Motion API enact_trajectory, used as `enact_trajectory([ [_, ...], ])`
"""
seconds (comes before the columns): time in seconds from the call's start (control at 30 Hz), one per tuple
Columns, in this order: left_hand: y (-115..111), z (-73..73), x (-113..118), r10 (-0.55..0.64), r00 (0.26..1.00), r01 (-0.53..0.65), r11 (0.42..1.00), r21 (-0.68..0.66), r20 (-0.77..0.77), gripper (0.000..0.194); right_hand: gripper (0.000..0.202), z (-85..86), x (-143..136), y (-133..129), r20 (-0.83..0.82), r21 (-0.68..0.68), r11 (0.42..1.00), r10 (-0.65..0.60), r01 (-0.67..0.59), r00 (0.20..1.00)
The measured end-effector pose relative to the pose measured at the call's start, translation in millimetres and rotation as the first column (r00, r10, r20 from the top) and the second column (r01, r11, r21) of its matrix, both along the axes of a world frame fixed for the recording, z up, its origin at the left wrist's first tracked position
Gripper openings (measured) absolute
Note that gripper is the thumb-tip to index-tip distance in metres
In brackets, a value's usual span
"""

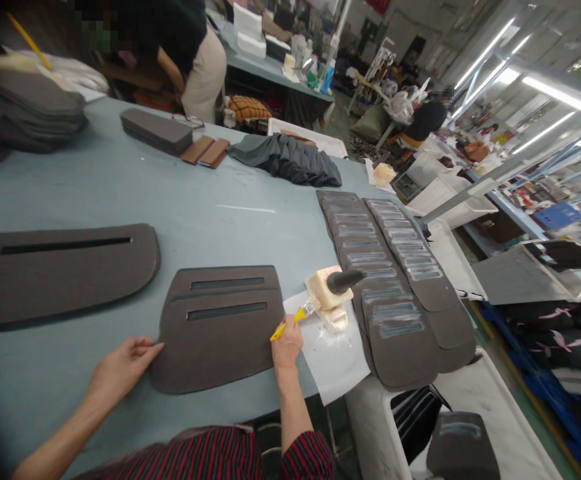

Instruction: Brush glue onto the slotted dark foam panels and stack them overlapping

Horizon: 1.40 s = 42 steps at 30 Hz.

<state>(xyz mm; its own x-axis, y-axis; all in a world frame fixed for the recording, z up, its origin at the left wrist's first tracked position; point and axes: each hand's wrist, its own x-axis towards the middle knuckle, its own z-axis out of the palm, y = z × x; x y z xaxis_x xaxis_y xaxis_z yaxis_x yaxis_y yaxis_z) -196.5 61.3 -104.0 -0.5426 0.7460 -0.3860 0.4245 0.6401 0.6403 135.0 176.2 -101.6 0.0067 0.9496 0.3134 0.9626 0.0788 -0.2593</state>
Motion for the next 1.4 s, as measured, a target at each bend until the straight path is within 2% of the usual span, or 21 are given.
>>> enact_trajectory([
  [0.3, 0, 4.8, 3, 0.0, 1.0, 0.0, 1.0, -0.005, 0.028, 0.04, 0.014, 4.2, -2, 1, 0.004, -0.007, 1.0, 0.0, 0.0, 1.0],
  [0.6, 4, 14.6, 7, -0.047, 0.998, 0.047, 0.999, -0.013, -0.033, 0.035, 0.013, 4.6, -3, 1, 0.026, 0.01, 1.0, -0.008, 0.007, 1.0],
  [0.77, 8, 24.2, 9, -0.118, 0.987, 0.108, 0.99, -0.089, -0.11, 0.03, 0.011, 3.4, -3, 1, 0.051, -0.015, 1.0, -0.011, 0.012, 0.999],
  [0.9, 9, 24.8, 9, -0.146, 0.982, 0.129, 0.981, -0.145, -0.116, 0.026, 0.012, 3.6, -4, 1, 0.059, -0.02, 1.0, -0.02, 0.021, 0.998],
  [1.1, 8, 20.6, 7, -0.126, 0.987, 0.114, 0.987, -0.116, -0.101, 0.024, 0.011, 4.8, -4, 1, 0.053, -0.03, 1.0, -0.006, 0.008, 0.999],
  [1.4, 5, 23.9, 8, -0.1, 0.992, 0.097, 0.994, -0.045, -0.072, 0.022, 0.011, 0.7, -2, 2, 0.066, -0.006, 1.0, -0.002, 0.002, 0.998],
])
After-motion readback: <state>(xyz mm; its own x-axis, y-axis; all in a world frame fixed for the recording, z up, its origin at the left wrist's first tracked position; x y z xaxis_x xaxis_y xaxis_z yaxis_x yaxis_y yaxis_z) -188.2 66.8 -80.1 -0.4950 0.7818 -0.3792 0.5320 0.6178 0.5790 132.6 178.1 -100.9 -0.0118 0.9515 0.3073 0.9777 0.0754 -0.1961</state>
